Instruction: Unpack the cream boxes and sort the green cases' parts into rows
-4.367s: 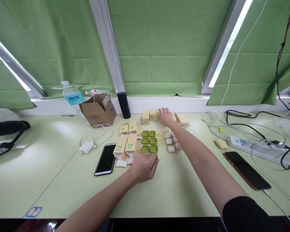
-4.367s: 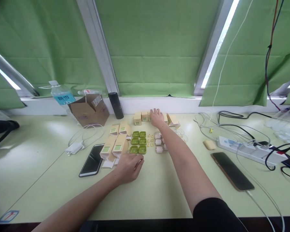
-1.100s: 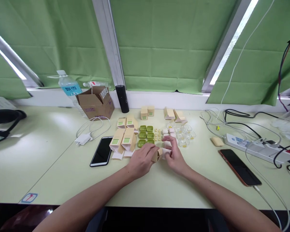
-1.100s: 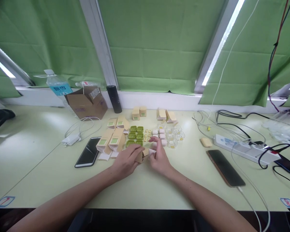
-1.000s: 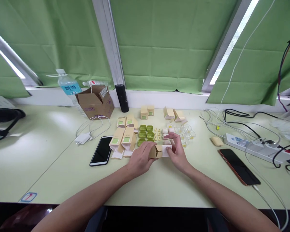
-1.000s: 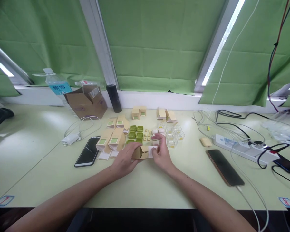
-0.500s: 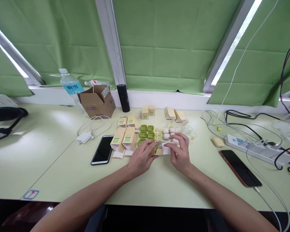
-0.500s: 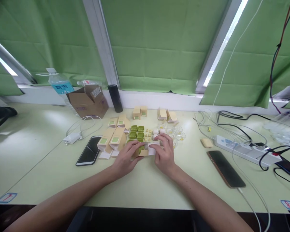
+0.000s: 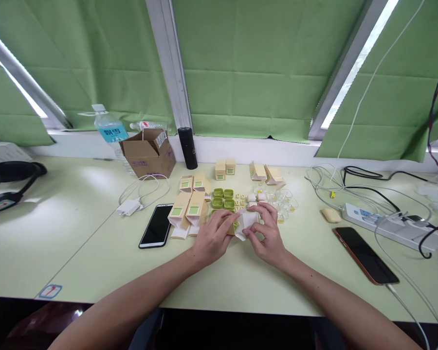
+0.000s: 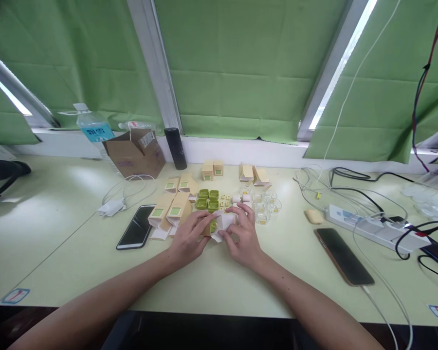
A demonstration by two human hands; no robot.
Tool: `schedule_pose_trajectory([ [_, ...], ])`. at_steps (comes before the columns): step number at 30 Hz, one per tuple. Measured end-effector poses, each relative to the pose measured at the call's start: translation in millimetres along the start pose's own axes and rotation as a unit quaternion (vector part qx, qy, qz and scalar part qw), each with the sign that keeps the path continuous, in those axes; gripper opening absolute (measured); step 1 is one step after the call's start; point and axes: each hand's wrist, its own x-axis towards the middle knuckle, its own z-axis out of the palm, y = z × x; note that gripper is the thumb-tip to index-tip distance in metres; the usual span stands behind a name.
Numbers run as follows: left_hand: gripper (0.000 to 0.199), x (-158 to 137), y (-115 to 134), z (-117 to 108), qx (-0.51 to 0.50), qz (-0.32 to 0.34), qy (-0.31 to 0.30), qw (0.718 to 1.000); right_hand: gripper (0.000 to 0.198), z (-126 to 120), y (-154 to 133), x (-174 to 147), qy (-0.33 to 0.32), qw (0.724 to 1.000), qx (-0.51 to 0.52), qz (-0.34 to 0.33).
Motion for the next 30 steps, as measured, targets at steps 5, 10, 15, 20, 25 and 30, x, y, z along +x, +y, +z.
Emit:
schedule_pose_trajectory([
  [5,0.056,-2,1,0,0.062,0.075,0.002,0.995,0.006,7,0,-5,-0.032,0.998,0.000,0.057],
  [10,0.056,-5,5,1,0.116,0.114,-0.009,0.987,0.007,12,1,-4,-0.038,0.991,0.045,0.117],
  [15,0.052,-1,9,-1,0.067,0.041,-0.031,0.996,0.017,4,-4,3,0.008,0.976,0.128,0.176],
  [20,0.055,1,4,-4,0.027,-0.041,-0.024,0.999,0.023,-7,-3,9,0.086,0.928,0.267,0.246],
  [25,0.060,0,3,-4,-0.005,-0.069,-0.017,0.997,0.033,-12,11,16,0.167,0.892,0.292,0.303],
  [30,0.060,0,9,-10,-0.081,-0.068,-0.050,0.993,0.033,-18,21,22,0.227,0.885,0.277,0.298],
])
